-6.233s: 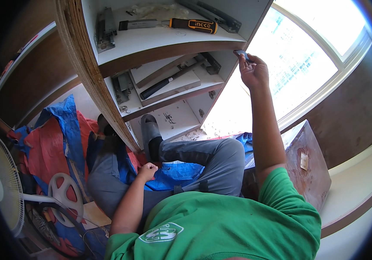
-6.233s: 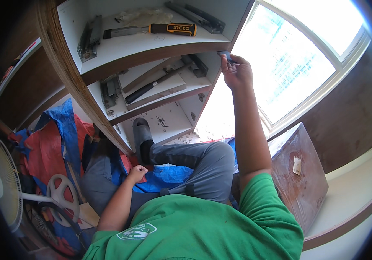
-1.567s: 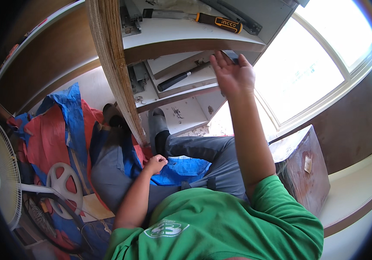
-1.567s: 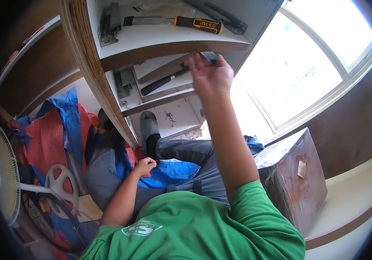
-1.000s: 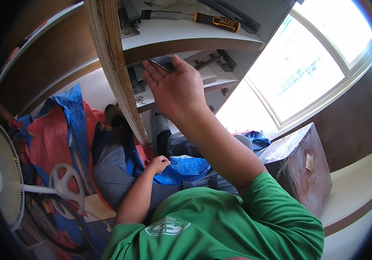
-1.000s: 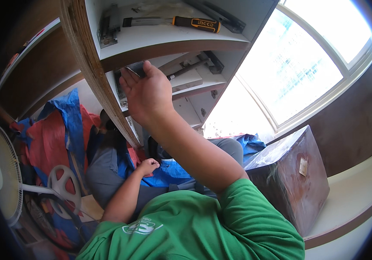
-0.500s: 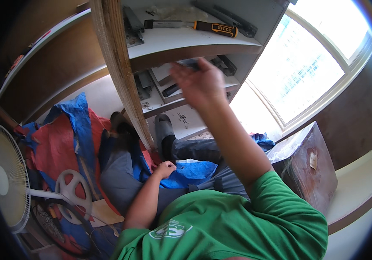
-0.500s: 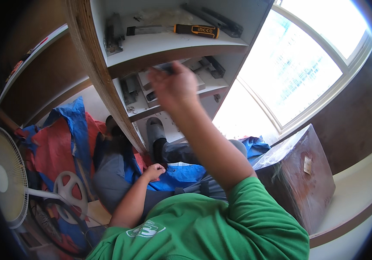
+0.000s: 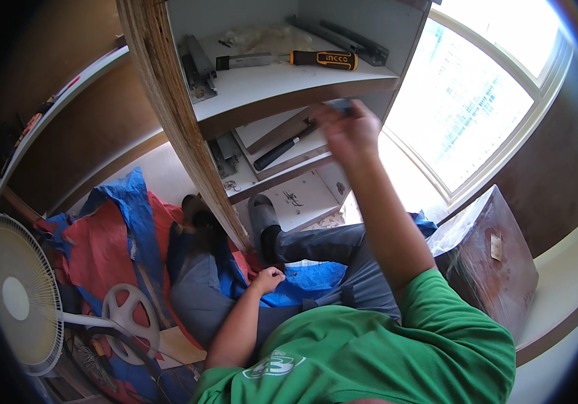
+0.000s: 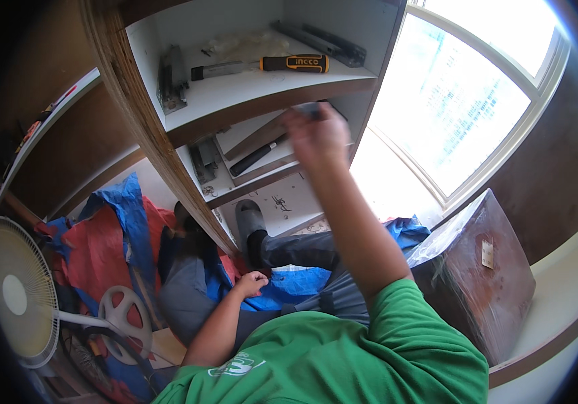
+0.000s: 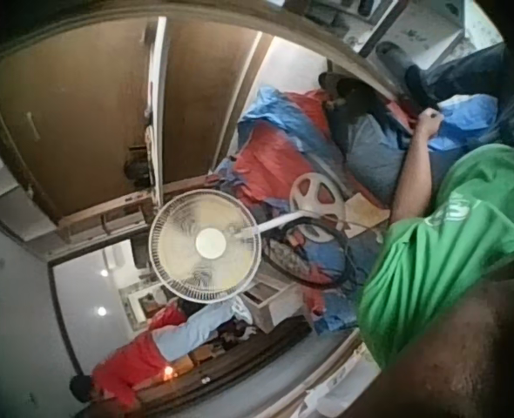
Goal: The person sits on the floor and uses a utility knife to scrape and trim the edges of a wooden cabinet. They then use a screwdriver to tighten screws on the cabinet's internal frame.
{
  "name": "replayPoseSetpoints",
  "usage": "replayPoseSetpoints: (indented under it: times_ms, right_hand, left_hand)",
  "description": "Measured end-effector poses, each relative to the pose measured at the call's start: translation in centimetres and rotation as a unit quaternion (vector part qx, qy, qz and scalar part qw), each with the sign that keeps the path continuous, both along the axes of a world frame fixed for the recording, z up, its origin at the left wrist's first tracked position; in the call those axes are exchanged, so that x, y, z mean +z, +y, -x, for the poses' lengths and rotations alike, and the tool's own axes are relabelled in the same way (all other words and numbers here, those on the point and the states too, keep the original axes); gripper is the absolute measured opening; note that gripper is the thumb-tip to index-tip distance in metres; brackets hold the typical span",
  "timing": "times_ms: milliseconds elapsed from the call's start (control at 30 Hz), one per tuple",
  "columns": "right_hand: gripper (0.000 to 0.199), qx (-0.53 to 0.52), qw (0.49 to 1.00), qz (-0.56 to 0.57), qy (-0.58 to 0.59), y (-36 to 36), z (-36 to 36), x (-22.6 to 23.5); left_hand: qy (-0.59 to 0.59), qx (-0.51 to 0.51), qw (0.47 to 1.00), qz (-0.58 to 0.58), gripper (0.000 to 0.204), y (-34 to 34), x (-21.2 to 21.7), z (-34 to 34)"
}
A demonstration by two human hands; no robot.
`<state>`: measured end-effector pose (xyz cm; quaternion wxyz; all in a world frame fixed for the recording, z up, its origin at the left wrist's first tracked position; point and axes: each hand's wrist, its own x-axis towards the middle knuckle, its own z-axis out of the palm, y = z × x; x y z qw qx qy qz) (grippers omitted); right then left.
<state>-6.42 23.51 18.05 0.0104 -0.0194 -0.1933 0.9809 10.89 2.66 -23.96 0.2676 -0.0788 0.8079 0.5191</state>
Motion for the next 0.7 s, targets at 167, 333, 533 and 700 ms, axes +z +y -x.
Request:
replayPoseSetpoints:
  times_ms: [167,333,533,700]
  right_hand:
    - [0.027,-0.087,0.996,0.003,-0.018,0.0,-0.2,1.5]
    - [0.020,0.039,0.999,0.000,-0.010,-4.2,-1.6,-0.9]
    - [0.020,-0.114,0.991,0.004,-0.069,4.9,3.9,0.9]
    - [0.015,-0.015,0.998,-0.051,-0.025,-4.6,-1.6,-1.0]
  left_hand:
    - [0.020,-0.021,1.000,-0.001,0.028,-0.5,-1.6,0.3]
    - [-0.023,-0.041,0.999,-0.002,0.031,-0.1,-2.9,0.5]
    - [0.007,-0.009,0.999,-0.031,0.030,-1.0,-2.2,-0.2]
    - [-0.018,-0.028,0.999,0.001,0.031,-0.1,-0.5,0.2]
